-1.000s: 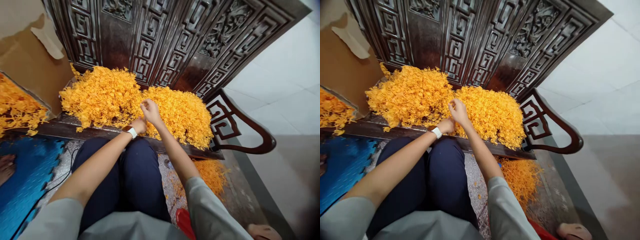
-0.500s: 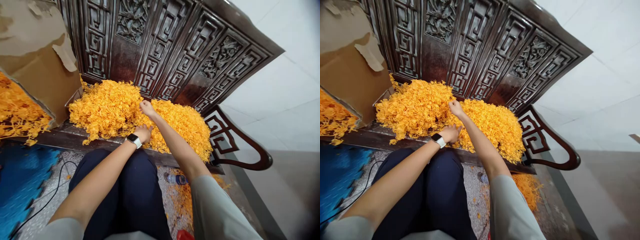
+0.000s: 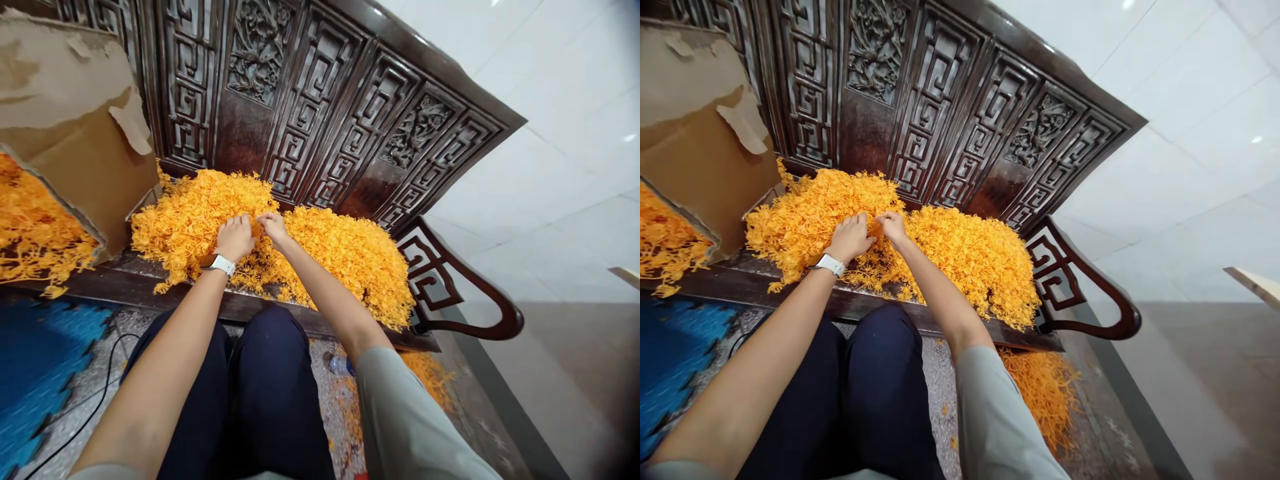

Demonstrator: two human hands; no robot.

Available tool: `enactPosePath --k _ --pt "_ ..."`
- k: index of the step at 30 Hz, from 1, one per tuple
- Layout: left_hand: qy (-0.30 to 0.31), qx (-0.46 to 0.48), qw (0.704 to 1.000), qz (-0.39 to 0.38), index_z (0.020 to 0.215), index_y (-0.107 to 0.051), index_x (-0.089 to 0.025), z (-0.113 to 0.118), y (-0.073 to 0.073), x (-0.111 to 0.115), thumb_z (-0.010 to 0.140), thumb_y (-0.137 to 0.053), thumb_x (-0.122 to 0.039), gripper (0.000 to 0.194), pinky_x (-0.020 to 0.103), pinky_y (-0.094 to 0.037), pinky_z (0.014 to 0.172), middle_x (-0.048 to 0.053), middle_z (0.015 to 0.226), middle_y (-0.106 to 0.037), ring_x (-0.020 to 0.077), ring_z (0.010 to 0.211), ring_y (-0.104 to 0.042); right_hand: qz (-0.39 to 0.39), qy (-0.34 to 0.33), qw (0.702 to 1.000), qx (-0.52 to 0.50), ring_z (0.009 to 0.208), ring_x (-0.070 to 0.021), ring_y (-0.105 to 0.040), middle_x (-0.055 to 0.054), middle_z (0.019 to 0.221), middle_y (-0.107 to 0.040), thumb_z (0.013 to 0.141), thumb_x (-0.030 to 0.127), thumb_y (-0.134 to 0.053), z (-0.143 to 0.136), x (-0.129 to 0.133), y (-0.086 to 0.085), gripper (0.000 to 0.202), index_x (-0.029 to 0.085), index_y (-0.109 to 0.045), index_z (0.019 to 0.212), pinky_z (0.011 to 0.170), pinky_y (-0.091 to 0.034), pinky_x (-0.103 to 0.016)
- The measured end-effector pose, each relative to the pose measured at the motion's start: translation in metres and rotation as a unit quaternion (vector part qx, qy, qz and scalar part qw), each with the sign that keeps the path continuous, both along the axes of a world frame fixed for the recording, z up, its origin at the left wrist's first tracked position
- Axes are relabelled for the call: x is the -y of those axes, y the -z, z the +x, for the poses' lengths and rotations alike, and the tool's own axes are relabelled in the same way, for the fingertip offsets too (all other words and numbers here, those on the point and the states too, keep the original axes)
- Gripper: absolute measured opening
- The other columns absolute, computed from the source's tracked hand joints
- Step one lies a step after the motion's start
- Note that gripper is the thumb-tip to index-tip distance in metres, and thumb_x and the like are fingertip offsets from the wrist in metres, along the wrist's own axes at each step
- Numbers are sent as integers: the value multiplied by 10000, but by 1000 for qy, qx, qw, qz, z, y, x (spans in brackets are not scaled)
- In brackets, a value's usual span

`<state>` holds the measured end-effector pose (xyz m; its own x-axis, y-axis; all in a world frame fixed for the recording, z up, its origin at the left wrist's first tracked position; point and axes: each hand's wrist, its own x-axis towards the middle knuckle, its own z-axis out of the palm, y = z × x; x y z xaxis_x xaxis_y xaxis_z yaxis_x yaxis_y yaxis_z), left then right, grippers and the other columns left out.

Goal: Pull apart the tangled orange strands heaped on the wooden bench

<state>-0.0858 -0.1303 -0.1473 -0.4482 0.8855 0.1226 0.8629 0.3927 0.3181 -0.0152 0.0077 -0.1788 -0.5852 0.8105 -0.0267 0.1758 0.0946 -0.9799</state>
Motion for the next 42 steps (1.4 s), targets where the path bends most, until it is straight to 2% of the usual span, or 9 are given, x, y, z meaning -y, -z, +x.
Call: enactPosePath --k 4,10,14,19,24,31,35,38,42 --pt "-27 9 999 26 1600 -347 2 -4 3 -6 951 -593 -411 808 523 -414 1131 323 1487 -603 437 1390 -553 -38 -1 998 -58 656 -107 -443 43 689 -492 727 294 -697 18 -8 -30 187 222 -525 744 609 -407 -222" --pt "-47 14 994 101 1513 -507 -93 -2 -7 -10 1005 -506 -521 665 551 -388 1106 289 1416 -660 451 1347 -562 -74 -13 987 -141 756 -118 -516 20 795 -594 769 234 -732 41 -2 -64 172 215 -562 750 692 -483 -224" --pt "-55 4 987 154 1413 -617 -157 -4 -13 -6 1023 -480 -607 611 570 -349 1124 247 1409 -671 436 1360 -535 -159 9 958 -237 724 -106 -535 15 892 -643 839 171 -675 50 19 -66 141 214 -557 778 708 -501 -243" --pt "-88 5 981 175 1424 -618 -175 -8 -17 4 942 -588 -724 732 630 -240 1187 230 1454 -654 476 1507 -358 -212 33 930 -297 586 -91 -381 8 872 -620 867 95 -629 68 35 -58 210 214 -495 757 575 -408 -240" --pt "-70 -10 984 162 1597 -461 -176 -3 -13 7 876 -691 -720 932 563 -267 1202 231 1640 -494 458 1450 -448 -164 71 935 -306 579 -100 -358 24 792 -518 928 96 -598 69 4 -78 240 233 -458 789 572 -412 -239" --pt "-106 36 976 189 1674 -235 -69 -4 -3 -1 893 -682 -686 1091 528 -294 1191 289 1436 -647 437 1378 -566 -93 66 937 -329 574 -76 -391 38 772 -482 989 81 -522 46 -29 -113 260 232 -420 804 601 -429 -229" --pt "-71 51 978 190 1641 -302 -36 -2 4 -5 861 -715 -665 1084 515 -280 1211 304 1432 -651 434 1409 -559 -116 84 929 -342 556 -61 -372 52 729 -447 980 24 -487 31 -39 -119 285 227 -400 799 563 -395 -200" --pt "-65 43 978 192 1574 -436 -33 0 8 -8 850 -726 -629 982 491 -314 1202 290 1393 -683 413 1366 -601 -69 35 936 -342 532 -31 -386 70 711 -450 1003 36 -510 15 -51 -128 323 222 -380 774 549 -384 -179" --pt "-86 52 981 163 1477 -581 -106 -11 13 -6 823 -724 -656 866 479 -381 1150 198 1157 -790 397 1195 -700 6 -14 923 -384 470 46 -386 106 625 -349 1123 220 -276 13 -88 -183 429 194 -370 705 586 -356 -136"
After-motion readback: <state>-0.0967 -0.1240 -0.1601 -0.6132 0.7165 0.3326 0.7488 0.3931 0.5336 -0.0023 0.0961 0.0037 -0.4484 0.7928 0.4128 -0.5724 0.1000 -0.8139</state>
